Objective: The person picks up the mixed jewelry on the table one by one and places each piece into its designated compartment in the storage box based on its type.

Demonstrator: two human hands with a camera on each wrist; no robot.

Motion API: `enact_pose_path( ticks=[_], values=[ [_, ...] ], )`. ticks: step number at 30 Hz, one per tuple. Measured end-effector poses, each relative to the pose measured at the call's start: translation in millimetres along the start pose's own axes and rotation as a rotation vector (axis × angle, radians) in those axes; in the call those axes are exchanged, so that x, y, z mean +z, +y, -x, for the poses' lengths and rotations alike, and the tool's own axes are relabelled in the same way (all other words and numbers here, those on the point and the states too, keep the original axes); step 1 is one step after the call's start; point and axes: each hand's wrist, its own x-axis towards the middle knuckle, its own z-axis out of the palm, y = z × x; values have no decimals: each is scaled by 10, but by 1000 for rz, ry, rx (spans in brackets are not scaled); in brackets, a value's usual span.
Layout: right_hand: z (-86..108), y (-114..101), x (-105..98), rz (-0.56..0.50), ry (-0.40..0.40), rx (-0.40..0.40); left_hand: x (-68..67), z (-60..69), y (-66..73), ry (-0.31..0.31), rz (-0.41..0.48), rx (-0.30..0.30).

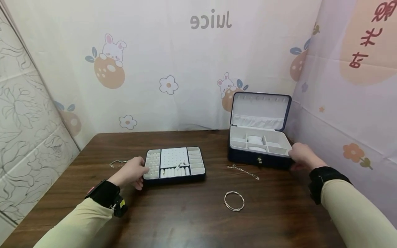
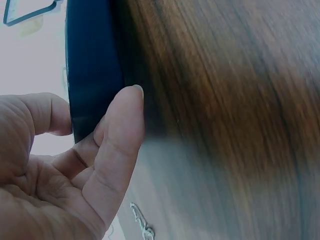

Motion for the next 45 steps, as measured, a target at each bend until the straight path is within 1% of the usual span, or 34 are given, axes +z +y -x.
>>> enact_pose_path(
  ticks=[5, 8, 11, 14, 18, 23, 26, 30, 34, 38, 40, 42, 44, 45],
  values=[
    [-27, -38, 52, -5, -4, 3, -134, 45, -60, 16, 23, 24],
    [-32, -103, 73, -2, -17, -2, -238, 73, -91, 37, 24, 23],
    [-23, -187, 104, 14, -25, -19, -351, 103, -133, 52, 32, 9],
    [-14, -277, 145, 38, -23, -44, -469, 140, -193, 62, 30, 10],
    [-9, -401, 203, 100, -15, -81, -617, 193, -304, 82, 27, -2],
    [31, -562, 280, 140, 5, -140, -806, 267, -457, 119, 22, -29],
    [66, -670, 336, 124, 6, -166, -913, 296, -566, 144, 16, -42],
    [94, -810, 409, 102, -14, -176, -1041, 343, -710, 174, 25, -65],
    [99, -921, 484, 128, -13, -210, -1134, 414, -832, 211, 83, -96],
    [118, -1010, 568, 134, -21, -243, -1192, 476, -930, 261, 186, -146],
    [135, -1054, 607, 129, -28, -255, -1215, 505, -960, 291, 240, -169],
    [156, -1106, 638, 123, -31, -267, -1243, 528, -985, 318, 294, -179],
    [177, -1168, 660, 123, -28, -287, -1270, 545, -1017, 329, 338, -191],
    [187, -1203, 671, 126, -22, -298, -1284, 554, -1027, 342, 348, -212]
  ],
)
